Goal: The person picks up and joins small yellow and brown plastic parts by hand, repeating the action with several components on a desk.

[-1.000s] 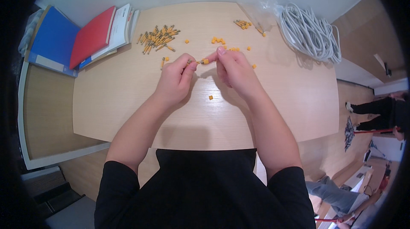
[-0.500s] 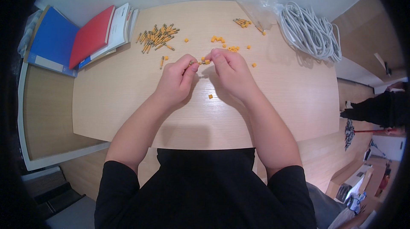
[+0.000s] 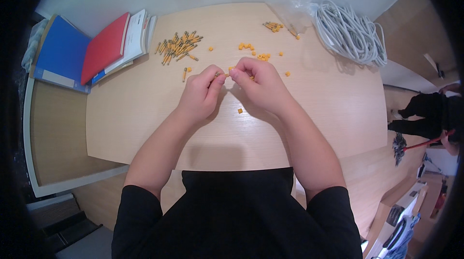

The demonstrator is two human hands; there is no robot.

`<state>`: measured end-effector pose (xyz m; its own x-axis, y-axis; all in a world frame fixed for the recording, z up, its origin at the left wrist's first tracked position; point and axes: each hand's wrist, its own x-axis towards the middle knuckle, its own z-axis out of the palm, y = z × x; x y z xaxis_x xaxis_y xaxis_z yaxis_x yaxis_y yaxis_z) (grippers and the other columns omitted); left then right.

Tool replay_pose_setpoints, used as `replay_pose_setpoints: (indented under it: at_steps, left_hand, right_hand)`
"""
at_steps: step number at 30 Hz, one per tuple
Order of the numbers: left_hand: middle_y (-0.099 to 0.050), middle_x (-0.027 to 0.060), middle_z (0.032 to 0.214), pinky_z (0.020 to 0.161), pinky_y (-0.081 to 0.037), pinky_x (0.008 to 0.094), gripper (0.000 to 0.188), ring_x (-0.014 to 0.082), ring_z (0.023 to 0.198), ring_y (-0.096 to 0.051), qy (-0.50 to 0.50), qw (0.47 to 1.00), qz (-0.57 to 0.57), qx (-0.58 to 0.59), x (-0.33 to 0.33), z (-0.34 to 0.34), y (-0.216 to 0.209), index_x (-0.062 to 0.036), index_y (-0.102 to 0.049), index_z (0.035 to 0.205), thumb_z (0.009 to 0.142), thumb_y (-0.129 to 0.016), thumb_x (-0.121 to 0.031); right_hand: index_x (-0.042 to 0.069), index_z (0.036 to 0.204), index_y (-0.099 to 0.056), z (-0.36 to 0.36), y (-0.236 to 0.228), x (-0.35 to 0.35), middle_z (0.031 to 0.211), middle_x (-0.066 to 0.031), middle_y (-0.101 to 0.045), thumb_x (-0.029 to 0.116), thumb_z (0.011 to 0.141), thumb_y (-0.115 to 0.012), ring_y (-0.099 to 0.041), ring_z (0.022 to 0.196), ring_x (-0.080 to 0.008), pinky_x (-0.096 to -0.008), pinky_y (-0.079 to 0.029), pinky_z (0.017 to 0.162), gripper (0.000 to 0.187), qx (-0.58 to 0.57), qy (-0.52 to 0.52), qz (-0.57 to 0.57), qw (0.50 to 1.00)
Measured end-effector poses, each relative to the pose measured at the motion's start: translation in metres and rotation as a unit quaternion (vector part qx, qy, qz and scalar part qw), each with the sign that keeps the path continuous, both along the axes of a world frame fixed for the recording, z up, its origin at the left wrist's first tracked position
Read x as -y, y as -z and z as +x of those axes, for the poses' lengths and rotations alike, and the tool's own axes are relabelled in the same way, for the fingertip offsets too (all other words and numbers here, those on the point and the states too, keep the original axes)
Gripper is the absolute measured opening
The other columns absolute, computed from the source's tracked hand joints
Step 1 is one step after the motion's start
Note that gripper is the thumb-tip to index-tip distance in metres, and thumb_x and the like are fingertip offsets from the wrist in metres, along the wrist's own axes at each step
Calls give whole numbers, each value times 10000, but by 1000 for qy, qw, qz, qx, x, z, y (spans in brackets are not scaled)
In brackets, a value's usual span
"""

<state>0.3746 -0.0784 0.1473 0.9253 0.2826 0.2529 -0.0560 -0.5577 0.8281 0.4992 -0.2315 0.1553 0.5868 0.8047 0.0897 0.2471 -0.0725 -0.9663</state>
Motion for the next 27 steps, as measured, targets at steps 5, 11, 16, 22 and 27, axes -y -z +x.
replay_pose_setpoints:
  at_steps: [5,11,16,22,27]
  left_hand:
    - [-559,101,624,541,-420,326,131,188,533,-503,10,1000,6,3,2,-1,1,-5,-603,962,1044,-551,-93]
    - [-564,107,630,551,-429,331,130,199,543,-517,3,1000,12,16,-1,-1,2,-3,-602,966,1042,-551,-96]
    - [-569,113,637,559,-437,339,131,213,551,-531,4,1000,22,7,-1,-1,3,-4,-603,968,1041,-551,-99]
    - [-570,117,639,559,-438,343,132,216,553,-538,9,1000,24,17,-2,1,3,-4,-596,964,1041,-558,-104]
    - [-567,118,638,560,-437,339,141,215,552,-535,10,999,32,7,-3,0,2,-5,-593,960,1047,-551,-107]
  right_hand:
    - [9,953,-670,-4,-3,-1,689,21,-545,199,1015,-627,-460,663,-66,-257,-404,623,205,-42,27,-18,999]
    - [12,954,-669,-3,-5,0,669,28,-517,209,1015,-623,-446,647,-65,-256,-397,618,212,-38,-3,-43,998]
    - [27,972,-659,-4,-12,0,669,34,-497,177,976,-670,-439,650,-69,-259,-388,616,150,-65,28,-29,997]
    - [11,938,-675,-1,-6,3,723,5,-558,175,981,-673,-478,690,-89,-273,-417,631,169,20,12,-23,999]
    - [11,976,-684,0,0,2,686,13,-527,167,924,-725,-460,661,-85,-265,-405,618,169,-15,13,-7,1000]
